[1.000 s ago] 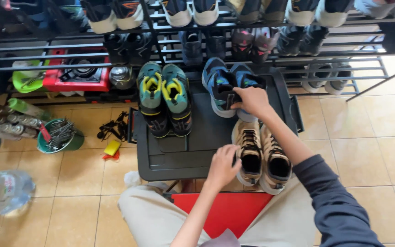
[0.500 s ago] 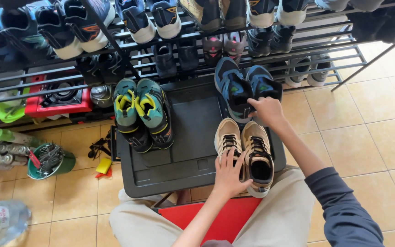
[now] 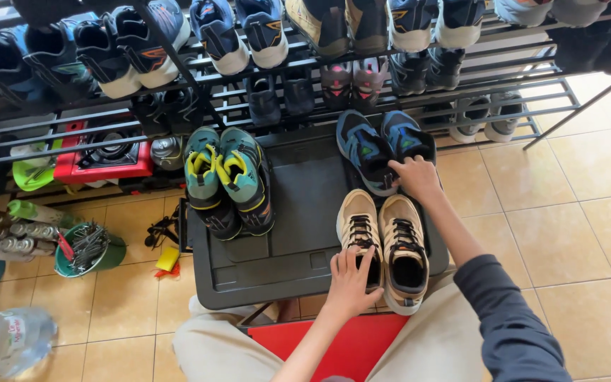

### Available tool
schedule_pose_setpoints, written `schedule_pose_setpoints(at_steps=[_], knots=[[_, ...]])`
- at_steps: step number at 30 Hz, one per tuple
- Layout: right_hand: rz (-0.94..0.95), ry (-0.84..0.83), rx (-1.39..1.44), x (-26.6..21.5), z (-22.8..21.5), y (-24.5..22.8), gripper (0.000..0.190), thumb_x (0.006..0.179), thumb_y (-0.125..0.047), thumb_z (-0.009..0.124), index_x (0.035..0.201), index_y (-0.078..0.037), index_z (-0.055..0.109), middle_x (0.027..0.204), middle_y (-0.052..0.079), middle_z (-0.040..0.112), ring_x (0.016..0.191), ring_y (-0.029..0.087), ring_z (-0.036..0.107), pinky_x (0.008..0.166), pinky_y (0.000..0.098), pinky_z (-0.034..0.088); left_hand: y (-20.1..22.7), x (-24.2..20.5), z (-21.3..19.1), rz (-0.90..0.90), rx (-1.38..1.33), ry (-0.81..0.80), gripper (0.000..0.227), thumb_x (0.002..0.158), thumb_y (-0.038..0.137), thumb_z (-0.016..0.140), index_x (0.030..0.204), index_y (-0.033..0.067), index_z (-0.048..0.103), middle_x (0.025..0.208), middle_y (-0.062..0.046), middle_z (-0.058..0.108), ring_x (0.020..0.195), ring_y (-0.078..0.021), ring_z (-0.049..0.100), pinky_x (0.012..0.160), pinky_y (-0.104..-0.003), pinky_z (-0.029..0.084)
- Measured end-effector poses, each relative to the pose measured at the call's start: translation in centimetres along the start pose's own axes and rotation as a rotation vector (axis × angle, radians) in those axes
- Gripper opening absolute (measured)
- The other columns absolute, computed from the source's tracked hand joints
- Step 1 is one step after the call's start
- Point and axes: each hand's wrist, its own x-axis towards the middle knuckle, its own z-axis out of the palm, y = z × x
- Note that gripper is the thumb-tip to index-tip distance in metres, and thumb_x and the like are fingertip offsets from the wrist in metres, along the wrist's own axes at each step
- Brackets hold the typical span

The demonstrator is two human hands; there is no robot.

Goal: The person sits on a red mat and laces a pair of beige sneakers. They thread the laces through the eyelets, pull them tight, and tie a knot on one shoe, then repeat the process on the other shoe.

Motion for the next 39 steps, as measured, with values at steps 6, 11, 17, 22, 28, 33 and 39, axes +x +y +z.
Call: schedule_pose_setpoints(at_steps=[6,11,17,22,28,33,39], knots=[[0.084,-0.034,0.194,-1.9,0.5,-2.2,0.063,0.085,-0.038,0.079,0.140,-0.026,0.051,0.106,0.015,0.066,0.119,0.036,0.052,0.066,0.0495,0.061,0.1,-1.4,-1.0,0.061,-0.041,0.176,0.065,0.078,0.039,0.076,0.127,0.0088,0.046,0.124,-0.010,0.050,0.109,-0.0314,0.047,0.094,-0.048,0.036],[0.223,0.169,0.359,-11.3,-4.8,-6.0,0.070,0.086,-0.027,0.076,0.150,-0.018,0.048,0.150,0.028,0.040,0.138,0.049,0.039,0.095,0.0611,0.051,-0.8,-1.7,1.6,0.036,0.012,0.008,0.056,0.077,0.044,0.079,0.115,0.0091,0.057,0.124,-0.010,0.050,0.123,-0.0303,0.042,0.109,-0.054,0.029],[0.615,-0.289,0.953,-21.0,-6.6,-8.3,0.104,0.077,-0.042,0.078,0.163,-0.029,0.022,0.161,0.037,0.019,0.153,0.048,0.018,0.126,0.0558,0.018,-1.3,-1.4,4.6,0.071,0.035,-0.122,0.042,0.081,0.028,0.076,0.118,0.0131,0.060,0.103,-0.008,0.068,0.112,-0.0248,0.061,0.116,-0.066,0.017],[0.705,-0.307,1.047,-22.4,-4.0,-9.3,0.076,0.092,-0.013,0.051,0.162,-0.035,0.032,0.127,0.041,0.061,0.130,0.053,0.053,0.111,0.0573,0.043,-3.4,-1.9,5.6,0.022,0.072,-0.093,0.035,0.082,0.029,0.073,0.113,0.0191,0.063,0.096,-0.002,0.073,0.101,-0.0220,0.067,0.111,-0.063,0.029],[0.586,-0.290,0.957,-21.4,-8.5,-14.7,0.069,0.090,-0.007,0.047,0.155,-0.027,0.045,0.122,0.039,0.065,0.122,0.051,0.060,0.109,0.0580,0.048,-7.8,-5.0,0.7,-0.087,0.169,-0.030,0.039,0.078,0.027,0.077,0.114,0.0250,0.063,0.103,0.004,0.070,0.106,-0.0178,0.061,0.103,-0.049,0.039],[0.441,-0.193,1.068,-19.0,-8.8,-19.4,0.068,0.088,-0.005,0.044,0.154,-0.021,0.047,0.122,0.040,0.064,0.118,0.056,0.060,0.103,0.0625,0.049,-12.1,-5.4,0.1,-0.208,0.211,0.018,0.039,0.080,0.028,0.073,0.117,0.0254,0.062,0.105,0.006,0.069,0.107,-0.0170,0.061,0.102,-0.045,0.041],[0.471,-0.147,1.051,-16.3,-3.5,-21.5,0.065,0.090,-0.007,0.046,0.154,-0.016,0.042,0.124,0.038,0.064,0.119,0.053,0.062,0.103,0.0606,0.050,-13.8,-5.6,2.2,-0.261,0.178,0.004,0.040,0.084,0.020,0.075,0.121,0.0192,0.061,0.111,0.000,0.069,0.114,-0.0191,0.061,0.109,-0.047,0.040]])
